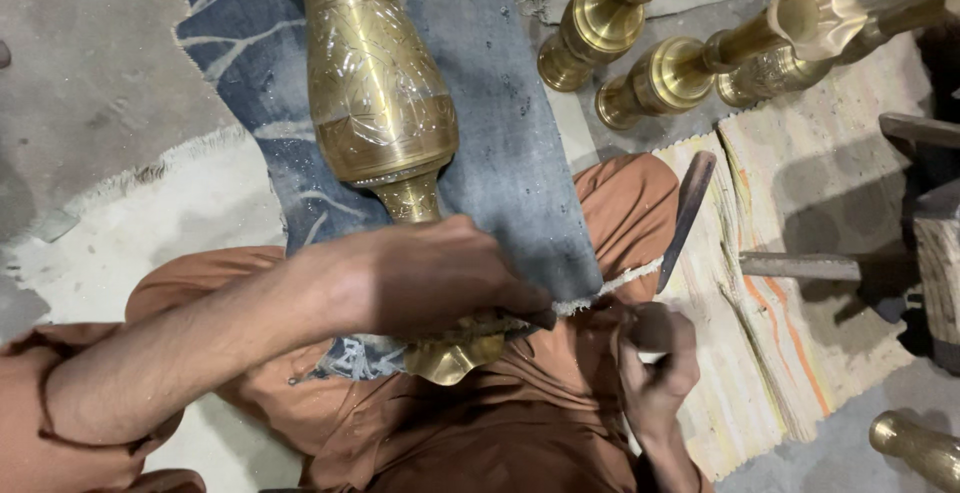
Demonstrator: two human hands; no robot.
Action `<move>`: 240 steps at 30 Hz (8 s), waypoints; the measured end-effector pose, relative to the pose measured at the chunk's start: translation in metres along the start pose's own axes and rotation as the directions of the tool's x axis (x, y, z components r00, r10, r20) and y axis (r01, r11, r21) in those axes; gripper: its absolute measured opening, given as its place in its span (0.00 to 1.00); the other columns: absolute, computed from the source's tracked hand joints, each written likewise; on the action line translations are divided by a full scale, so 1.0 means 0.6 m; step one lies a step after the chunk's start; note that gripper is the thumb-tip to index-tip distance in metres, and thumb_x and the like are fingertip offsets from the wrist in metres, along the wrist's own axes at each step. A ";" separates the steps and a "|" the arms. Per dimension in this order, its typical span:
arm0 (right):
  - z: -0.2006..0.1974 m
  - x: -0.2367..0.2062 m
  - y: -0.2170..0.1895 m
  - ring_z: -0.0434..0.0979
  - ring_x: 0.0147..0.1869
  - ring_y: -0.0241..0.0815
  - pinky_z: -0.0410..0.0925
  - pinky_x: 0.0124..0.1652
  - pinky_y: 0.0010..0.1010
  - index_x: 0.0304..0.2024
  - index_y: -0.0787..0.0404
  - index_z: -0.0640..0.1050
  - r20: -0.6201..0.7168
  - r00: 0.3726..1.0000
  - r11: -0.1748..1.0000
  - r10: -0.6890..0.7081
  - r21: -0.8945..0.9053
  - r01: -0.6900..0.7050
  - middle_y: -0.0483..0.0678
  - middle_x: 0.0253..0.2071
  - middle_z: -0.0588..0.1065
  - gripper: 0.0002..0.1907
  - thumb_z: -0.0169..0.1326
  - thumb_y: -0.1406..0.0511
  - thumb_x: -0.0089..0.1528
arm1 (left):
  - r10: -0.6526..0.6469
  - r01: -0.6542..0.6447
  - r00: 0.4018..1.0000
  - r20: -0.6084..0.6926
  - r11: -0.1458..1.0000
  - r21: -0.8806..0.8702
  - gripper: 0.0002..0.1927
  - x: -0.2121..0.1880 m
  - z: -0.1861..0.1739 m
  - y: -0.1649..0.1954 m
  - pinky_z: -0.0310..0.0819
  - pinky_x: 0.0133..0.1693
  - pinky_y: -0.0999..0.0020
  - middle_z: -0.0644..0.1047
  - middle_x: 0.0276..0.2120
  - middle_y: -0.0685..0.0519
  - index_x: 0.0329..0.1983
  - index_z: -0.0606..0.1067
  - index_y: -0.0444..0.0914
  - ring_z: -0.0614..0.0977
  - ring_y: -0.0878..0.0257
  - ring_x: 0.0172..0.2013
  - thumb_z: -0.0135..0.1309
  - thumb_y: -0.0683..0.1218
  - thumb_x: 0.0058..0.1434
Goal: The person sits cross-legged on the floor with an engraved brass lamp body held against a cloth pad on their lap. They hold a small punch against the brass surface and repeatedly strike it with a wooden mallet, working the decorative pattern into the metal.
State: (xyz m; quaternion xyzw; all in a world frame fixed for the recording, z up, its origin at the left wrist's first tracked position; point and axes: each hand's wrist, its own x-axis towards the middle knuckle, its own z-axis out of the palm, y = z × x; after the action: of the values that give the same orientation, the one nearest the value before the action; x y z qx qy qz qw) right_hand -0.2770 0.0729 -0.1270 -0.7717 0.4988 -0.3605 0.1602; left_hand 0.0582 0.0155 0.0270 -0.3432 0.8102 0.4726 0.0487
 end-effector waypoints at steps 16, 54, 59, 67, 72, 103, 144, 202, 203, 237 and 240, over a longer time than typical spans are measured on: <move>0.007 -0.024 0.032 0.75 0.52 0.54 0.74 0.49 0.44 0.65 0.64 0.66 -0.111 0.972 0.978 -0.209 -0.026 0.207 0.60 0.50 0.73 0.27 0.56 0.75 0.63 | 0.256 -0.226 0.937 -0.239 0.963 0.146 0.15 -0.022 0.033 -0.008 0.78 0.42 0.56 0.81 0.35 0.49 0.45 0.80 0.42 0.82 0.53 0.40 0.53 0.36 0.57; -0.093 0.268 -0.034 0.81 0.47 0.42 0.75 0.44 0.31 0.71 0.64 0.62 0.619 0.748 0.964 -0.238 0.244 0.105 0.55 0.48 0.78 0.44 0.65 0.68 0.55 | -0.321 -0.012 -0.110 -0.941 0.947 -0.322 0.19 -0.007 0.214 0.022 0.81 0.32 0.70 0.83 0.36 0.47 0.57 0.73 0.33 0.86 0.64 0.32 0.63 0.36 0.64; -0.108 0.342 -0.055 0.80 0.31 0.44 0.74 0.29 0.35 0.71 0.57 0.67 0.631 0.684 0.838 -0.366 -0.097 0.537 0.53 0.36 0.81 0.40 0.65 0.69 0.57 | -0.310 -0.010 -0.101 -0.945 0.950 -0.311 0.20 -0.009 0.211 0.021 0.80 0.31 0.70 0.83 0.36 0.47 0.58 0.72 0.30 0.87 0.64 0.32 0.62 0.36 0.63; -0.124 0.398 -0.132 0.80 0.31 0.49 0.74 0.24 0.39 0.72 0.50 0.67 0.738 0.517 0.541 -0.434 -0.245 0.805 0.54 0.37 0.80 0.43 0.66 0.67 0.54 | -0.185 0.120 -0.066 -0.981 0.974 -0.192 0.15 -0.011 0.204 0.028 0.81 0.37 0.62 0.82 0.38 0.45 0.49 0.75 0.35 0.85 0.54 0.37 0.65 0.37 0.60; -0.111 0.384 -0.101 0.82 0.32 0.48 0.77 0.27 0.39 0.74 0.45 0.65 0.735 0.541 0.678 -0.409 -0.152 0.719 0.54 0.42 0.81 0.43 0.65 0.67 0.59 | -0.293 0.108 0.076 -0.953 0.953 -0.284 0.12 -0.022 0.191 0.012 0.81 0.33 0.63 0.83 0.36 0.47 0.46 0.79 0.37 0.87 0.57 0.32 0.66 0.40 0.60; -0.084 0.296 -0.067 0.81 0.37 0.50 0.75 0.39 0.41 0.67 0.54 0.71 0.616 0.719 0.815 -0.323 -0.205 0.543 0.53 0.36 0.79 0.42 0.72 0.68 0.51 | -0.187 -0.089 0.405 -0.895 0.966 -0.242 0.14 -0.049 0.125 0.007 0.82 0.42 0.59 0.83 0.40 0.44 0.52 0.79 0.36 0.87 0.49 0.42 0.61 0.41 0.63; -0.140 0.361 -0.110 0.78 0.32 0.52 0.73 0.31 0.41 0.67 0.62 0.72 0.604 0.673 0.676 -0.427 -0.281 0.681 0.57 0.38 0.77 0.44 0.71 0.65 0.48 | -0.216 -0.286 0.341 -0.915 0.903 -0.320 0.25 -0.073 0.177 -0.045 0.85 0.45 0.70 0.83 0.52 0.45 0.63 0.74 0.37 0.89 0.61 0.45 0.59 0.36 0.61; -0.077 0.467 -0.278 0.68 0.19 0.36 0.60 0.13 0.27 0.76 0.40 0.57 0.845 0.314 0.354 -0.432 -0.162 0.921 0.44 0.39 0.78 0.38 0.54 0.55 0.65 | -0.515 -0.203 -0.344 -0.785 0.857 -0.474 0.13 0.029 0.279 0.002 0.79 0.33 0.73 0.84 0.34 0.52 0.51 0.77 0.33 0.85 0.67 0.29 0.62 0.39 0.65; -0.078 0.466 -0.276 0.70 0.23 0.36 0.59 0.13 0.24 0.76 0.38 0.58 0.832 0.282 0.256 -0.479 -0.175 0.951 0.44 0.40 0.77 0.38 0.53 0.58 0.64 | -0.486 -0.119 -0.351 -0.801 0.871 -0.476 0.10 0.030 0.281 0.004 0.79 0.34 0.71 0.83 0.34 0.51 0.47 0.78 0.34 0.85 0.65 0.30 0.63 0.39 0.64; -0.015 0.039 -0.094 0.71 0.26 0.28 0.65 0.25 0.20 0.56 0.62 0.76 0.785 0.595 0.631 0.173 0.375 -0.679 0.41 0.30 0.73 0.26 0.66 0.74 0.55 | 0.062 0.637 0.410 -0.910 0.694 0.334 0.25 -0.049 0.344 0.035 0.71 0.30 0.70 0.79 0.48 0.51 0.59 0.77 0.43 0.75 0.64 0.30 0.54 0.54 0.60; -0.014 0.046 -0.110 0.69 0.23 0.26 0.62 0.21 0.20 0.53 0.63 0.76 0.795 0.582 0.628 0.170 0.367 -0.686 0.40 0.27 0.72 0.22 0.65 0.73 0.56 | 0.107 0.717 0.385 -0.917 0.591 0.370 0.23 -0.042 0.322 0.065 0.73 0.41 0.63 0.78 0.49 0.52 0.60 0.75 0.42 0.78 0.63 0.38 0.50 0.53 0.64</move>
State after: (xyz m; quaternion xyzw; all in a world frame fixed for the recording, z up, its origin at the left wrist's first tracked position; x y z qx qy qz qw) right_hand -0.2328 0.0791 -0.0701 -0.5832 0.4266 -0.1354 0.6779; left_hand 0.0067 0.1954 -0.0402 -0.6429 0.7336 -0.1667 -0.1442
